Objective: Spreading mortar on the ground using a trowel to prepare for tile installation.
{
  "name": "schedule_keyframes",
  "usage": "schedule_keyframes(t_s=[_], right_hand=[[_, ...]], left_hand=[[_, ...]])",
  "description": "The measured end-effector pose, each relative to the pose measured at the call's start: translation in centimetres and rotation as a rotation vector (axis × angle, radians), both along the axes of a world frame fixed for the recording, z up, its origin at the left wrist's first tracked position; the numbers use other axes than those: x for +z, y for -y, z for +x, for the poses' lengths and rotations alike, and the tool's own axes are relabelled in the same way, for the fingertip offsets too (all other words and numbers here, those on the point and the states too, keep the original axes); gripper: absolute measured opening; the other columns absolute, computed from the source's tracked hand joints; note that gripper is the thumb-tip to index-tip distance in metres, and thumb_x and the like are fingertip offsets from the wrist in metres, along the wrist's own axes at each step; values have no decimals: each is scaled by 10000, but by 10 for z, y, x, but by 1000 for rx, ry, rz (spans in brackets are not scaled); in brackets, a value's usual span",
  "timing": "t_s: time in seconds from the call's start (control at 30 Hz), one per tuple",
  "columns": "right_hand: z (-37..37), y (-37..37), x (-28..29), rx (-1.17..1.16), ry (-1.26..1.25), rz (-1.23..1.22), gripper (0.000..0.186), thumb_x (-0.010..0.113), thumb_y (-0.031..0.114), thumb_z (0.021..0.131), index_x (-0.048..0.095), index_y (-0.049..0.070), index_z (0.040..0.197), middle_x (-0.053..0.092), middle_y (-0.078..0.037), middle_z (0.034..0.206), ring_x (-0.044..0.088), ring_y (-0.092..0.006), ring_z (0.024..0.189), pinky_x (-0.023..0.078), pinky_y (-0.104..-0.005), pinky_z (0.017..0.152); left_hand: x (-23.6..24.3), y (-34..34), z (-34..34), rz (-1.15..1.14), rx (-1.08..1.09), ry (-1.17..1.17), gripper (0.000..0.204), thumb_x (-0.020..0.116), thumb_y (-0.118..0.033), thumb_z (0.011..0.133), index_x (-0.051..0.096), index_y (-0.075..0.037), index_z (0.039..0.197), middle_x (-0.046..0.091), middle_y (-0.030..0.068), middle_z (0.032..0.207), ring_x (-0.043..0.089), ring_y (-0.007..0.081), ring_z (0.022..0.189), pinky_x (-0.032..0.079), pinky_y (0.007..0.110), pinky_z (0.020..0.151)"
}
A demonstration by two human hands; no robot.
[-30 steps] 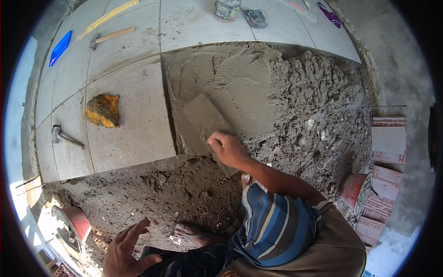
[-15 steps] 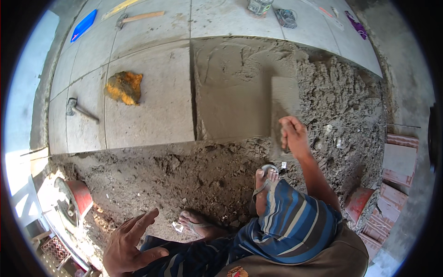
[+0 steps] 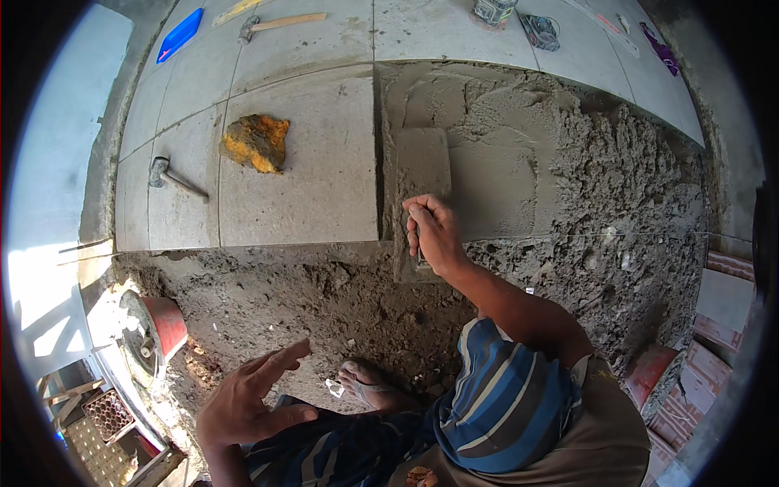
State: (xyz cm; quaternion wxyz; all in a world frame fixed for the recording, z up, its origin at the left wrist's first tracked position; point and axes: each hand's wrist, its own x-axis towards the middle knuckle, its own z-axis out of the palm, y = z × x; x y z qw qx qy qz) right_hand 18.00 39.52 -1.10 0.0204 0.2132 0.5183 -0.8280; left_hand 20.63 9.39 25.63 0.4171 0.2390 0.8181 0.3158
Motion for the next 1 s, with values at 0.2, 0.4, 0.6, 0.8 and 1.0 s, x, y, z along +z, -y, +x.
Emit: schedule_keyframes(t_s=[0.2, 0.4, 0.6, 0.8, 1.0], right_hand=[[-50, -22, 20, -41, -31, 155, 204, 512, 193, 1080, 607, 20, 1133, 538, -1, 785, 515, -68, 549, 457, -260, 434], [-90, -17, 12, -7, -14, 187, 196, 525, 190, 1074, 610, 20, 1121, 534, 5, 774, 497, -67, 538, 453, -260, 441], [-85, -8, -19, 17, 16, 324, 193, 512, 172, 1060, 620, 20, 1110, 537, 7, 729, 490, -72, 500, 451, -281, 418], [-66, -42, -8, 51, -6, 534, 231, 523, 165, 1012, 703, 19, 1008, 660, -119, 716, 663, -190, 602, 522, -376, 557], [-8, -152, 4, 37, 205, 637, 246, 524, 232, 1061, 708, 75, 1108, 583, 13, 614, 523, -84, 469, 471, -264, 403]], left_hand=[[1, 6, 5, 10, -19, 17, 907, 853, -446, 812, 478, 43, 1477, 655, 266, 1313, 679, 404, 1164, 543, 454, 975], [7, 8, 8, 60, -50, -38, 896, 809, -516, 835, 493, 27, 1474, 660, 277, 1288, 685, 423, 1129, 554, 458, 940], [18, 2, 10, 7, -35, 12, 873, 794, -472, 860, 469, 28, 1497, 612, 260, 1377, 636, 401, 1216, 505, 459, 1020], [14, 0, 8, -18, -5, 81, 864, 805, -403, 857, 451, 22, 1521, 566, 237, 1467, 596, 384, 1292, 465, 466, 1081], [1, -6, -2, -100, 9, 93, 867, 800, -402, 870, 433, 7, 1540, 534, 226, 1507, 580, 355, 1321, 463, 456, 1092]])
